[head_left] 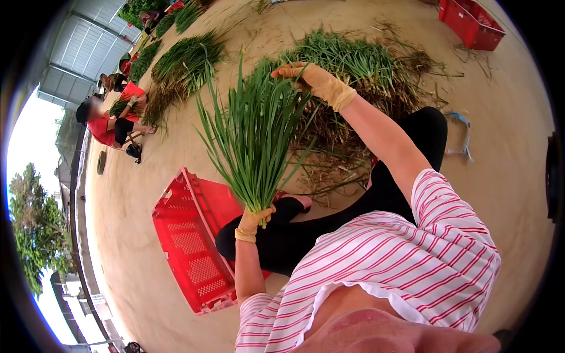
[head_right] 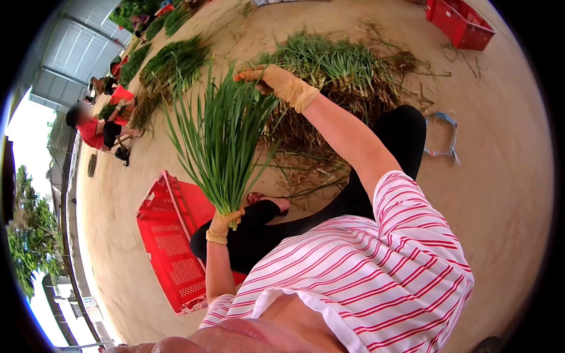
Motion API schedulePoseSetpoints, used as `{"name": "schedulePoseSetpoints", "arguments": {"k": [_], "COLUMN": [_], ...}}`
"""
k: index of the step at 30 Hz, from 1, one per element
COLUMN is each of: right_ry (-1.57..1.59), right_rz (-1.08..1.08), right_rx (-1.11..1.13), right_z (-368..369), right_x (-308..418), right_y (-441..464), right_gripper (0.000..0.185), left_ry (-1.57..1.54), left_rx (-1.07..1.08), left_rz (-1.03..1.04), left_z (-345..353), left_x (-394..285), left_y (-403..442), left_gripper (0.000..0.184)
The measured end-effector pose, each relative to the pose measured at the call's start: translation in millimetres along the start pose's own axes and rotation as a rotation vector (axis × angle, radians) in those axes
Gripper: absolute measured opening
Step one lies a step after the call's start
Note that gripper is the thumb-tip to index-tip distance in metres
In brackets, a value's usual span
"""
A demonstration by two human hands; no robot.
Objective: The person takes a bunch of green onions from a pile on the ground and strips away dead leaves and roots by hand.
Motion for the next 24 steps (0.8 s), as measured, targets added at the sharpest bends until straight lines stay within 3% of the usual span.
{"name": "schedulePoseSetpoints", "arguments": {"k": [6,12,17,22,24], "right_ry": [0.122,-0.009,-0.129,0.048,0.069], "right_rz": [0.044,0.035,0.102,0.096,0.116], "right_rx": [-0.021,-0.232,-0.187,-0.059,-0.114], "right_z": [-15,-36,-39,-35,-36], "right_x": [-23,-1,7,-4,-9], "right_y": [13,51,77,93,90], "right_gripper": [0.02,0.03,0.032,0.028,0.025], "left_ry": [0.041,0.105,0.106,0.119,0.118], "left_rx": [0.029,0.039,0.051,0.05,0.042], "left_rz": [0.028,-0.01,-0.036,-0.029,-0.038], "left_z": [0,8,13,14,14], "left_x": [1,-4,-6,-10,-8], "left_y": [4,4,3,2,2], "left_gripper": [0.02,0.021,0.017,0.017,0.017]}}
Point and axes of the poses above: each hand's wrist, its own y-axis towards the middle knuckle, its own z-axis out of the palm, x = y × z, the point moved 10 cm from there along y, towards the middle knuckle, and after that the axes turned 13 degrees about x, right-handed, at the moved point
